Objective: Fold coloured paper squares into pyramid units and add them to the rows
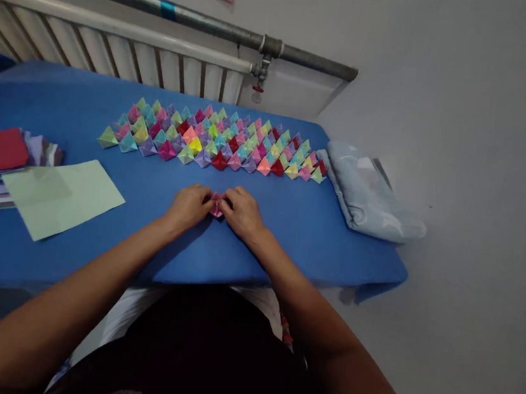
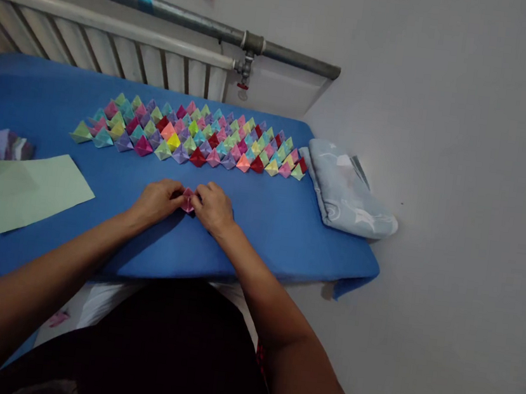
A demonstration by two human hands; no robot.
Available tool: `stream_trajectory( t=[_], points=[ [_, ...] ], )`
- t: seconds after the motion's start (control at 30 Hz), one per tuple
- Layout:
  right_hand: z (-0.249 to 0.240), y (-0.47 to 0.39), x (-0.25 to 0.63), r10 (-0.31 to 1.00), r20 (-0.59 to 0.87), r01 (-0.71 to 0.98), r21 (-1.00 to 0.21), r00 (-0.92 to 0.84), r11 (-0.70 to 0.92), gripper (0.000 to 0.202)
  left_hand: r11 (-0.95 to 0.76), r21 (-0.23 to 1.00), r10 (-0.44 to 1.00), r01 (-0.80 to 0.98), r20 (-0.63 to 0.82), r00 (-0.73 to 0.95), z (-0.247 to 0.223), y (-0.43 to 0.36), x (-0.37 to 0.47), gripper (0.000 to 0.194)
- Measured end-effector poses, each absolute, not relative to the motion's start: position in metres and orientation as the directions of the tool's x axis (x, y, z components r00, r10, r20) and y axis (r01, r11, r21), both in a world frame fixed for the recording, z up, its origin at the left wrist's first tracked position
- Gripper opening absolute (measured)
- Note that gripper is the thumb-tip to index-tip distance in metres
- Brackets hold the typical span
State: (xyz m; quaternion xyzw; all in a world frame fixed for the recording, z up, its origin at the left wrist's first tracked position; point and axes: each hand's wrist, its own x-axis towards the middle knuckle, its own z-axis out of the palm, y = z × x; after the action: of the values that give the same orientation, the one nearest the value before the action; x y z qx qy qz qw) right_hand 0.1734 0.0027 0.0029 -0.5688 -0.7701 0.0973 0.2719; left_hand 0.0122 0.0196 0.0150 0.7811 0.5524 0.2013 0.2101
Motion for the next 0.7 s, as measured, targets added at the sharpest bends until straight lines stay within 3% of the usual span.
stream_trajectory(
  t=[0.13, 0.3, 0.5, 0.7],
  points=[
    [-0.005, 0.007, 0.188, 0.92, 0.313, 0.714, -0.585, -0.238, 0.384, 0.004, -0.32, 0.58, 0.919, 0.749, -0.002, 0.395, 0.018, 0.027, 0.004, 0.025],
    [-0.011, -0.001, 0.203, 0.93, 0.342, 0.537, -0.764, -0.133, 0.357, 0.004, -0.218, 0.728, 0.871, 0.65, -0.155, 0.466, 0.02, 0.045, -0.009, 0.027],
    [-0.01, -0.007, 0.2, 0.871, 0.434, 0.515, -0.705, -0.229, 0.487, 0.012, -0.11, 0.845, 0.923, 0.524, -0.108, 0.369, 0.012, 0.052, -0.021, 0.03],
    [-0.012, -0.007, 0.199, 0.866, 0.362, 0.66, -0.563, -0.344, 0.498, 0.029, -0.309, 0.81, 0.884, 0.499, 0.05, 0.465, 0.013, 0.038, -0.022, 0.023]
  ],
)
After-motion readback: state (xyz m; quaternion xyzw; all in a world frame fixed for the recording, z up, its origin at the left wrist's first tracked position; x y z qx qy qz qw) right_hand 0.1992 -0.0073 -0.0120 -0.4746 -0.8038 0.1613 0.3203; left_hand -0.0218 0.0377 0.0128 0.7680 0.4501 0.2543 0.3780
